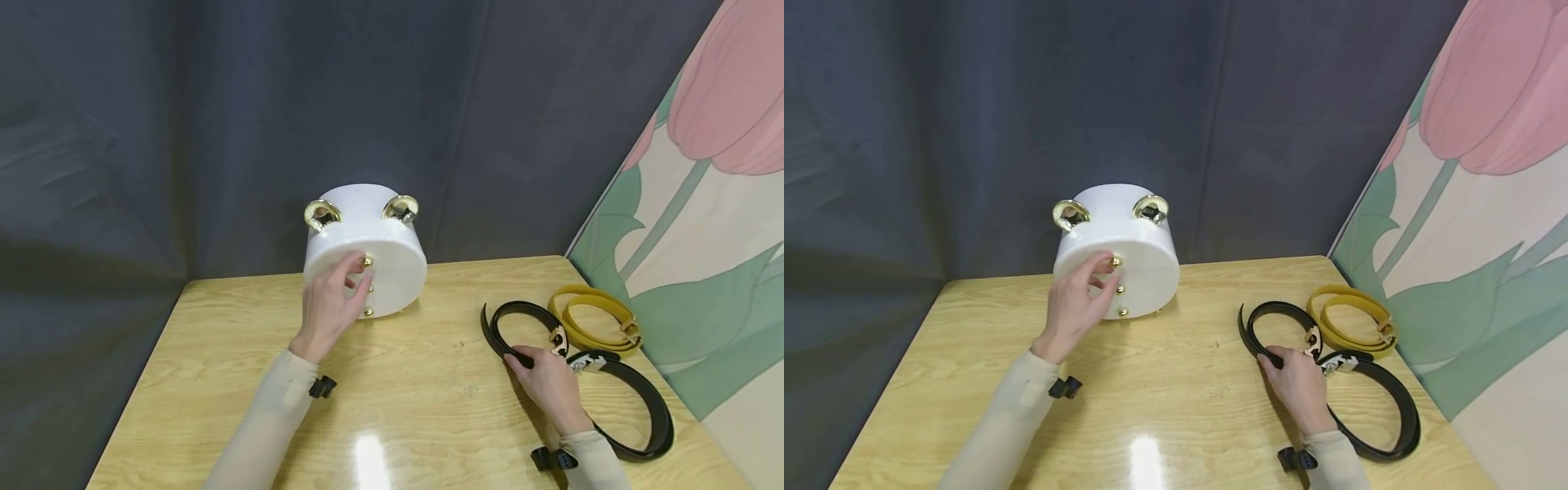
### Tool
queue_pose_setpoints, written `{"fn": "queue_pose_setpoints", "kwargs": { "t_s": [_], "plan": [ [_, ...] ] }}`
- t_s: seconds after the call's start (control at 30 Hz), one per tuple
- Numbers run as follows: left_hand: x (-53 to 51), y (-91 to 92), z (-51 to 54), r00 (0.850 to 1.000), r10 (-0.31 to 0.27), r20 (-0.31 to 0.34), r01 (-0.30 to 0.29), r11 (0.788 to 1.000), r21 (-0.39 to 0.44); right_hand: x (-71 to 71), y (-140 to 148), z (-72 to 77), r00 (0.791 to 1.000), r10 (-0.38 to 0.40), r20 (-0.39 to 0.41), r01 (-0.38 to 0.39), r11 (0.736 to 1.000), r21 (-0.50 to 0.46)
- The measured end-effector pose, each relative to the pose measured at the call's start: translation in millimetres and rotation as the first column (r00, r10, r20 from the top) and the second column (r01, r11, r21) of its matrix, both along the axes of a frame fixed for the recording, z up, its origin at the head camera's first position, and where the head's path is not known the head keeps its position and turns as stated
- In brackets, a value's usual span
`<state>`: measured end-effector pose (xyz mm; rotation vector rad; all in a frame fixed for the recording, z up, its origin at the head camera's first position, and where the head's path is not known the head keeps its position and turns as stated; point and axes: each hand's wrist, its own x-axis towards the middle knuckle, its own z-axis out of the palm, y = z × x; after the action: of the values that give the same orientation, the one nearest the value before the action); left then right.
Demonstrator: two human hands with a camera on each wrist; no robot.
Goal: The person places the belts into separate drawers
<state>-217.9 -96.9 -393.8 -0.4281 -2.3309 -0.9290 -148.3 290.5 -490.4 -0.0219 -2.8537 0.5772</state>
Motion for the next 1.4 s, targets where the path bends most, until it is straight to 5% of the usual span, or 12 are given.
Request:
{"fn": "queue_pose_setpoints", "kwargs": {
  "t_s": [0.5,1.4],
  "plan": [
    [-8.9,10.0,-3.1,1.0,0.021,-0.015,-0.02,0.996,0.084,-0.9,3,-2.4,0.999,0.033,-0.038,-0.035,0.998,-0.046],
    [23.9,5.6,-3.4,0.994,-0.006,-0.107,0.008,1.0,0.013,-2.1,2,-0.8,0.998,0.043,-0.038,-0.045,0.998,-0.05]
  ]
}}
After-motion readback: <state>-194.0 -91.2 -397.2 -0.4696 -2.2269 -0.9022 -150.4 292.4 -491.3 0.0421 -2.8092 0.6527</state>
